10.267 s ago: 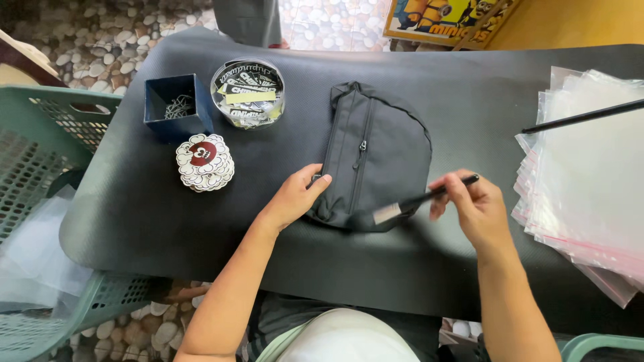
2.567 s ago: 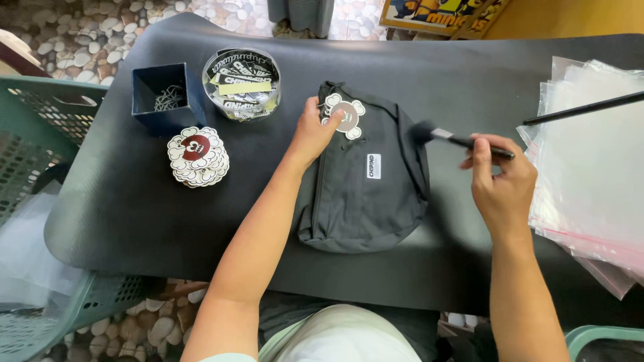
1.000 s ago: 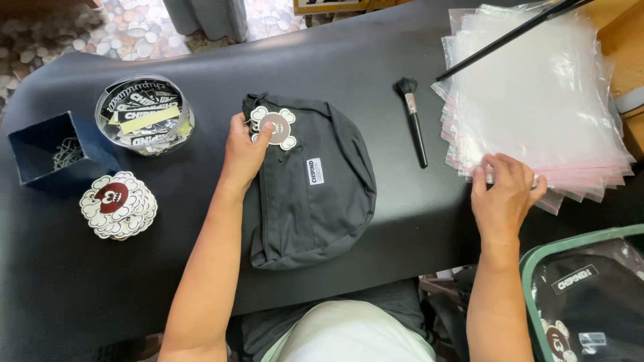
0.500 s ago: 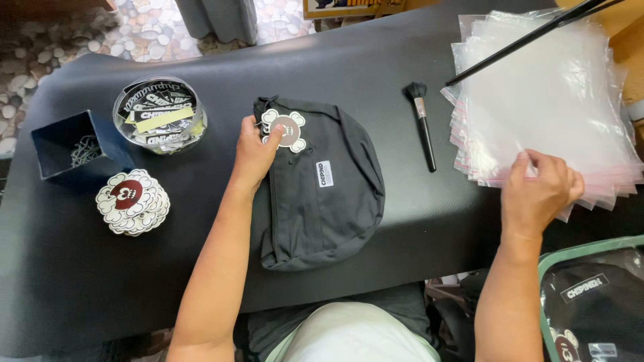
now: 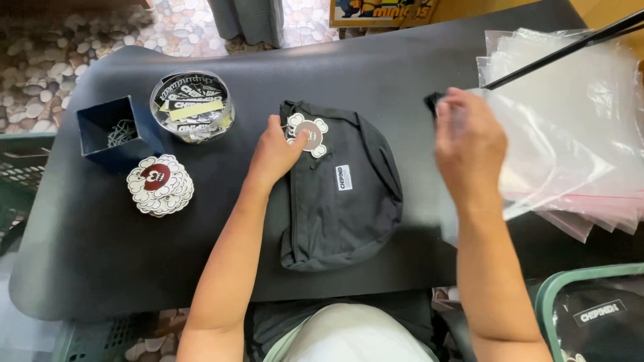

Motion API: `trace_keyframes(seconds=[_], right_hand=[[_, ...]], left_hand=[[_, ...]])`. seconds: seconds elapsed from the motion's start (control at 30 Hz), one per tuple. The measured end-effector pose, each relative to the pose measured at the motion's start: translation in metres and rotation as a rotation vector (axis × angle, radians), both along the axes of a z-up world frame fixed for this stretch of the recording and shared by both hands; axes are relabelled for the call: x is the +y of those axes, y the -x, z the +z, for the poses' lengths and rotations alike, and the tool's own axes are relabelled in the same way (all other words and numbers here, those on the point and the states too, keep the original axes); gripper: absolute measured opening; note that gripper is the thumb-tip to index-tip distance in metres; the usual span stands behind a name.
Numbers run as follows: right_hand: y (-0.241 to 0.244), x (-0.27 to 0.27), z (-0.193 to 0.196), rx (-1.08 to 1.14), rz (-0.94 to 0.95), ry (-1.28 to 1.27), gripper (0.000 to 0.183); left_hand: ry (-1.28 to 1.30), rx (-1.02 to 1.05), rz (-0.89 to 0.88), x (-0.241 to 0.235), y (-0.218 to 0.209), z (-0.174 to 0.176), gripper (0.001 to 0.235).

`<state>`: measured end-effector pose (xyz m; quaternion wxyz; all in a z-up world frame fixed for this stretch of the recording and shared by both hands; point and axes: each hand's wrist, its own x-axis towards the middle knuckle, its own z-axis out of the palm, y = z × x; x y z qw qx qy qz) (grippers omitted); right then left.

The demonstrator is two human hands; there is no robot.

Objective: The person cleans a small black drawstring bag with a brush, then places it inside a clear plastic zip-lock bag. They seal the bag and insert a small paper tag into the package.

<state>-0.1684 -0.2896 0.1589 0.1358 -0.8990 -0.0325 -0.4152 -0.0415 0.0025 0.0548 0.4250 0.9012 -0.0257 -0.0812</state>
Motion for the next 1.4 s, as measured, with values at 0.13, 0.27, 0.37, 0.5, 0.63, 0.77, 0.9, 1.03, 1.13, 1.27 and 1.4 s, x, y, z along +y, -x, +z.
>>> trace_keyframes(seconds=[0.13,0.27,0.37,0.5,0.63,0.77,0.9,1.03,1.13,1.27,1.4], right_hand=[[-0.065,0.065,-0.042,-0.062,0.119,0.057,0.005],[-0.088,0.117,-0.077,0.165,0.486,0.194,0.009],[-0.077,0.133,-0.080,0.228,0.612,0.286,0.013],[-0.063,0.133,-0.082,0.162,0.738,0.440,0.018],[-0.040,0.127,-0.069,0.088,0.817,0.484,0.020],[-0.024,0.124,-0.057,-0.011,0.799,0.541,0.020],[-0.014,0.125,-0.051,-0.070,0.767,0.523,0.016],[0.002,0.108,-0.041,0.040,0.663,0.408,0.036],[0.018,0.073,-0.055,0.126,0.501,0.089,0.050],[0.044,0.038,-0.068,0.284,0.093,-0.277,0.035],[0.061,0.037,-0.072,0.721,-0.097,-0.434,0.054]], left_hand=[[-0.159,-0.011,-0.046,0.005,0.004,0.012,0.064],[-0.236,-0.032,-0.033,0.021,-0.002,0.011,0.070],[-0.186,-0.078,0.006,0.035,-0.010,0.006,0.066],[-0.079,-0.029,-0.009,0.039,-0.007,0.020,0.063],[0.065,0.160,-0.162,0.029,0.012,0.050,0.054],[0.234,0.332,-0.296,0.022,0.023,0.056,0.051],[0.566,0.333,-0.273,0.011,0.018,0.033,0.032],[0.678,0.254,-0.168,0.006,0.005,0.029,0.026],[0.774,0.218,-0.011,0.012,-0.014,0.023,0.025],[0.764,0.180,0.111,0.023,-0.040,0.014,0.023],[0.690,0.154,0.176,0.021,-0.055,0.012,0.019]])
